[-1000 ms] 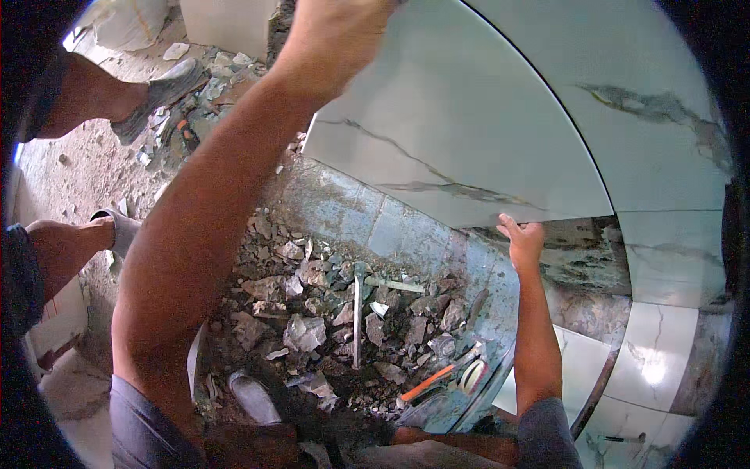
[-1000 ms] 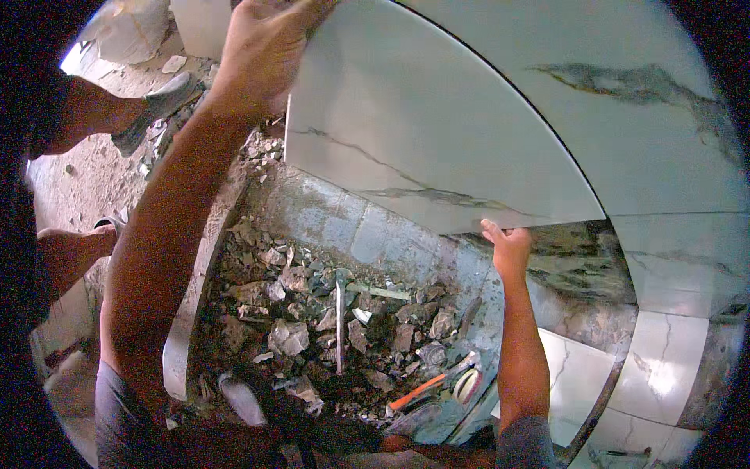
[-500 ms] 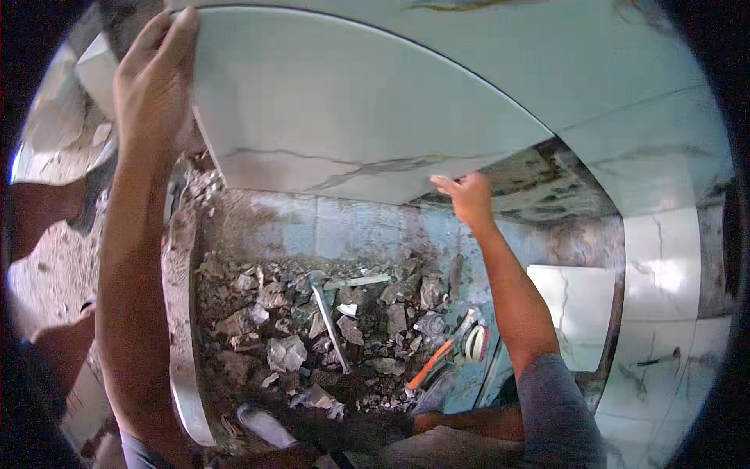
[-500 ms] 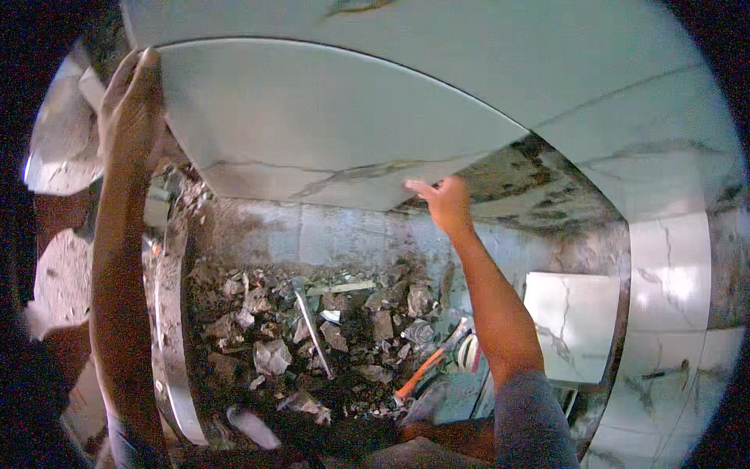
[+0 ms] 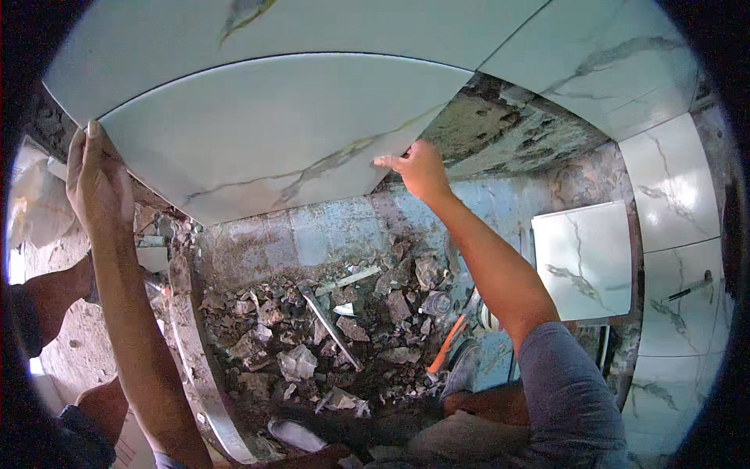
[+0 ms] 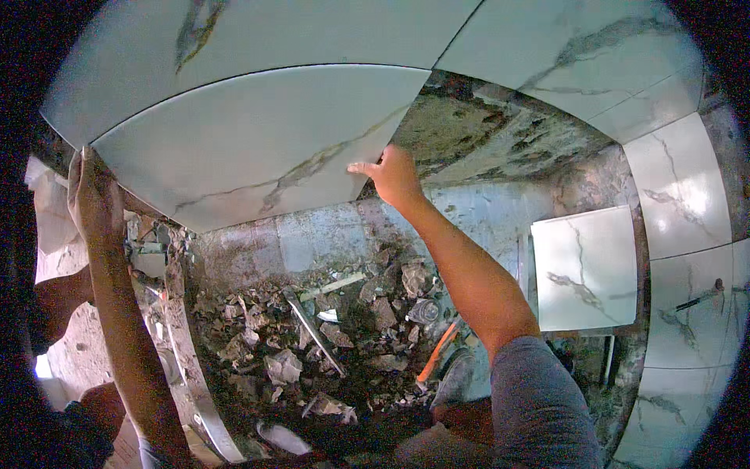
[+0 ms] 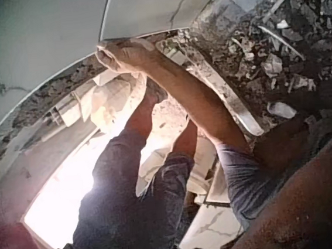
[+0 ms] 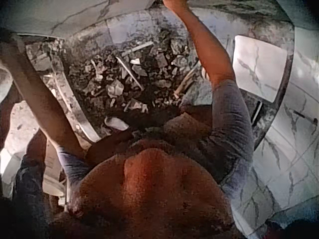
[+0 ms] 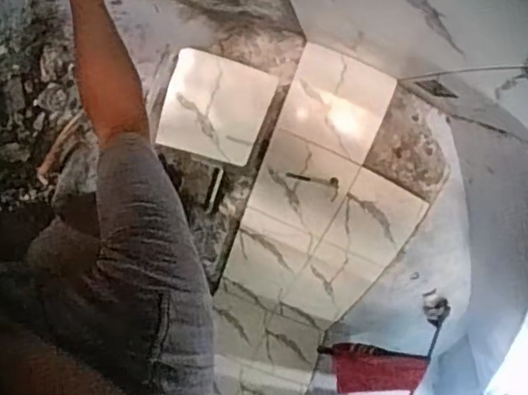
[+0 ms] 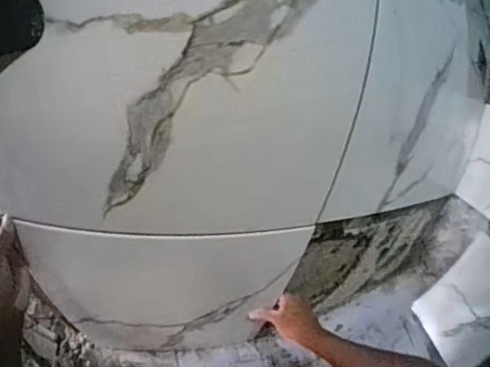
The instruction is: The recorder retrieves a stack of tiles and proceeds to install them on a bathroom wall alongside a helper.
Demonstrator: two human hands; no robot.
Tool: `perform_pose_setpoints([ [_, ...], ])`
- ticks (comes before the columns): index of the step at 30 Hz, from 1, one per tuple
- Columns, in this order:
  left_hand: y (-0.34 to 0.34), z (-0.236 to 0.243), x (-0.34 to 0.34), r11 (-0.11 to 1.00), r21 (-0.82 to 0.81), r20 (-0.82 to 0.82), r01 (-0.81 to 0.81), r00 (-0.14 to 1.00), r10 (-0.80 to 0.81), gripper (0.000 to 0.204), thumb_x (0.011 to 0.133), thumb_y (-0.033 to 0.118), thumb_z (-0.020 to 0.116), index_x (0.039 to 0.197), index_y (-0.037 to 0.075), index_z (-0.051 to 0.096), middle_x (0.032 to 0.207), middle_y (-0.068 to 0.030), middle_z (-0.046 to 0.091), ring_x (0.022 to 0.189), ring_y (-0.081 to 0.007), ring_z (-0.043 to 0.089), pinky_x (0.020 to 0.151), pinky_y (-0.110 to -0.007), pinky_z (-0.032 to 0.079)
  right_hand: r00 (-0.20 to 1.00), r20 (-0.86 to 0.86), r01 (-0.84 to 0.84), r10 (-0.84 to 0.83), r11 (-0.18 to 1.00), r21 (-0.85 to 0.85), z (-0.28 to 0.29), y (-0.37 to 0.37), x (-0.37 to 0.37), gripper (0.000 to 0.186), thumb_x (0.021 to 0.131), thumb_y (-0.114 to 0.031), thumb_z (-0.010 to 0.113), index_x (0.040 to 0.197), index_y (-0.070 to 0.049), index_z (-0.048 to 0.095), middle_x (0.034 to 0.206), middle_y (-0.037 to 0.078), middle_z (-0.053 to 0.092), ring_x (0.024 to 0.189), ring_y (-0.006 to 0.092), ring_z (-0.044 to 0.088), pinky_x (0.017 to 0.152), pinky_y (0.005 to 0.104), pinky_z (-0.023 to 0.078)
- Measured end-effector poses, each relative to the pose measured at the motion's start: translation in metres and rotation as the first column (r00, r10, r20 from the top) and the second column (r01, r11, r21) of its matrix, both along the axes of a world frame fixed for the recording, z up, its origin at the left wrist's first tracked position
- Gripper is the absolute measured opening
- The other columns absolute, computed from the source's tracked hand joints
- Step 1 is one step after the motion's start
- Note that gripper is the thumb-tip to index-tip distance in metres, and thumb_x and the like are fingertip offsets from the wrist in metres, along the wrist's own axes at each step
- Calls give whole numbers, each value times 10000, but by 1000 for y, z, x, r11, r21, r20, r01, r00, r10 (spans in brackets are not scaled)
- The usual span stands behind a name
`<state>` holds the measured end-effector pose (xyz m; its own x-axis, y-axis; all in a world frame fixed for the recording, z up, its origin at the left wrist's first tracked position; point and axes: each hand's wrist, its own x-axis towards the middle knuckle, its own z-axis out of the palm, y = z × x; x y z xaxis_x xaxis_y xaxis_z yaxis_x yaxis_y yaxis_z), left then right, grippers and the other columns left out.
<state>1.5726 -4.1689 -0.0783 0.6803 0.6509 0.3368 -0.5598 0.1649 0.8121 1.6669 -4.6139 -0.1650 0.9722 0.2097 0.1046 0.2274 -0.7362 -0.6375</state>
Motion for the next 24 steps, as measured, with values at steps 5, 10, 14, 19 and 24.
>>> perform_pose_setpoints([
  [5,-2,4,1,998,55,18,-13,1000,12,221,966,113,579,1111,-54,570,969,-66,619,882,-123,592,817,-239,480,999,-29,22,-22,1000,17,-8,0,3,391,707,-334,796,862,15,709,788,137,708,666,226,622,655,374,483],
  [10,3,4,1,993,66,-112,-102,988,109,207,956,117,599,1088,-42,582,938,-56,613,810,-107,572,732,-225,461,997,-14,81,-82,997,-17,-9,-1,5,550,661,-453,824,694,48,601,674,215,615,611,366,585,606,458,461],
  [14,7,11,-9,977,215,-142,6,990,25,240,936,134,627,1088,-47,584,912,-52,598,789,-107,552,683,-222,437,998,-29,54,-59,987,-153,-4,1,1,553,665,-473,819,753,39,629,741,224,641,694,359,619,642,449,478],
  [19,6,26,-17,847,530,-182,-39,970,159,320,908,202,662,1110,-40,612,975,-89,638,843,-148,609,724,-264,498,999,-36,17,-16,1000,17,-6,1,1,491,692,-408,820,839,29,652,812,174,691,725,291,649,674,397,502],
  [24,0,26,-11,921,375,-225,-107,953,202,389,825,207,763,1076,-72,659,852,-66,668,718,-109,587,636,-236,483,1000,18,-13,8,964,266,-14,3,2,397,728,-299,807,904,24,656,799,127,702,683,221,643,646,363,497],
])
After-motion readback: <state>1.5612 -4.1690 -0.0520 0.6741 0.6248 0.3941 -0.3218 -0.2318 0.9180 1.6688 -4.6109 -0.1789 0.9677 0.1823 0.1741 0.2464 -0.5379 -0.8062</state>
